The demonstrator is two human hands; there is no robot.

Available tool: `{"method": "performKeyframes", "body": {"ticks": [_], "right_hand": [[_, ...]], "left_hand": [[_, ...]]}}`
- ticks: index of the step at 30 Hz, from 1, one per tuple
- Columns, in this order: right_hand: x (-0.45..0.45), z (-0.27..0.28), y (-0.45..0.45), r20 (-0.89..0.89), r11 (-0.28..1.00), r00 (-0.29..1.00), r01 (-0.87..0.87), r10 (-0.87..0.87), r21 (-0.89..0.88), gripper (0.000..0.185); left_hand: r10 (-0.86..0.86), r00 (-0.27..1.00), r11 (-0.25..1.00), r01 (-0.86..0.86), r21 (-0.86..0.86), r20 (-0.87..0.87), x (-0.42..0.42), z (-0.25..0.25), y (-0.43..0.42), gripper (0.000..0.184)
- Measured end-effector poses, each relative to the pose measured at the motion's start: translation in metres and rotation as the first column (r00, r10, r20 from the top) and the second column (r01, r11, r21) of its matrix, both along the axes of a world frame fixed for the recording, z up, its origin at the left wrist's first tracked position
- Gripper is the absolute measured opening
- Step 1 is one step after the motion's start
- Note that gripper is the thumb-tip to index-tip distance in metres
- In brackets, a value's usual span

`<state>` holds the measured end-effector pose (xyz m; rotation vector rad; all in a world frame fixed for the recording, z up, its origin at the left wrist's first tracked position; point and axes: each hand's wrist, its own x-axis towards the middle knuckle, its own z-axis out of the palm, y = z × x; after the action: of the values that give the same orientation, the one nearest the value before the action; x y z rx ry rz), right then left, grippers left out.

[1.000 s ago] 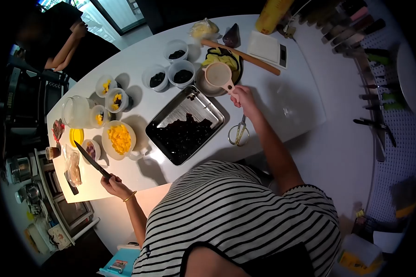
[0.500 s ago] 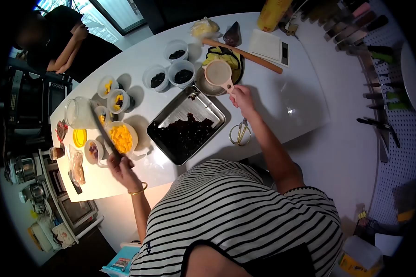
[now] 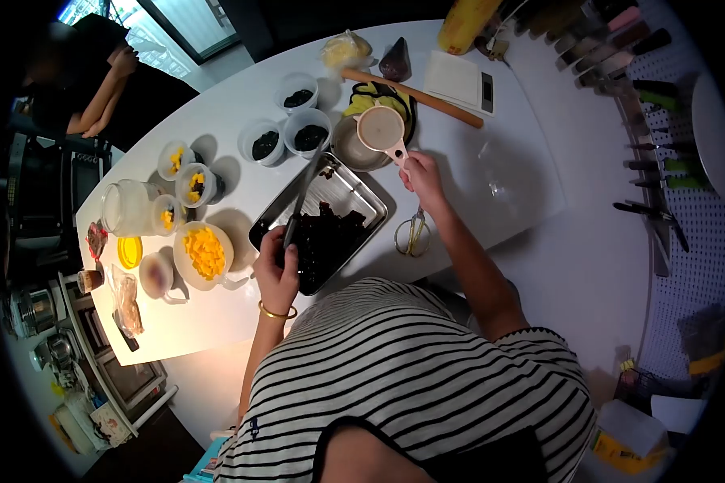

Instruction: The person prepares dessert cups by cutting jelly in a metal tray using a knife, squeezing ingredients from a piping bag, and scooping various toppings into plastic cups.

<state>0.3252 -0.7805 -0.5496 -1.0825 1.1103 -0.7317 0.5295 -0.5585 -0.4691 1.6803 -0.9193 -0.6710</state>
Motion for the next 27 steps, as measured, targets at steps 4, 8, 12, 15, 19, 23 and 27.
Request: {"method": "performKeyframes", "body": {"ticks": [4,8,12,15,19,23,27], "right_hand": [[0.011,0.014,0.0,-0.046,0.998,0.999,0.031,-0.029,0.047,0.018],[0.032,0.049,0.014,-0.056,0.999,0.998,-0.001,-0.002,-0.044,0.017],[0.053,0.046,0.015,-0.161,0.986,0.986,-0.068,0.043,-0.155,0.014],[0.067,0.042,0.017,-0.21,0.961,0.977,-0.1,0.045,-0.258,0.011],[0.078,0.043,0.024,-0.283,0.932,0.958,-0.149,0.053,-0.33,0.009],[0.083,0.038,0.027,-0.315,0.916,0.946,-0.192,0.077,-0.352,0.008],[0.088,0.042,0.028,-0.376,0.889,0.926,-0.208,0.043,-0.408,0.008]], "left_hand": [[-0.067,0.99,0.987,0.048,0.154,0.122,0.0,-0.005,-0.017,0.027],[-0.071,0.909,0.997,0.071,0.014,0.41,0.003,0.007,-0.039,0.03],[-0.093,0.903,0.995,0.065,0.079,0.42,0.016,0.021,-0.051,0.029],[-0.098,0.869,0.993,0.057,0.098,0.486,0.025,0.02,-0.057,0.028],[-0.101,0.831,0.989,0.024,0.147,0.547,0.035,0.017,-0.061,0.029],[-0.112,0.856,0.976,-0.002,0.219,0.505,0.038,0.014,-0.059,0.03],[-0.077,0.85,0.983,-0.023,0.184,0.521,0.039,0.006,-0.053,0.031]]}}
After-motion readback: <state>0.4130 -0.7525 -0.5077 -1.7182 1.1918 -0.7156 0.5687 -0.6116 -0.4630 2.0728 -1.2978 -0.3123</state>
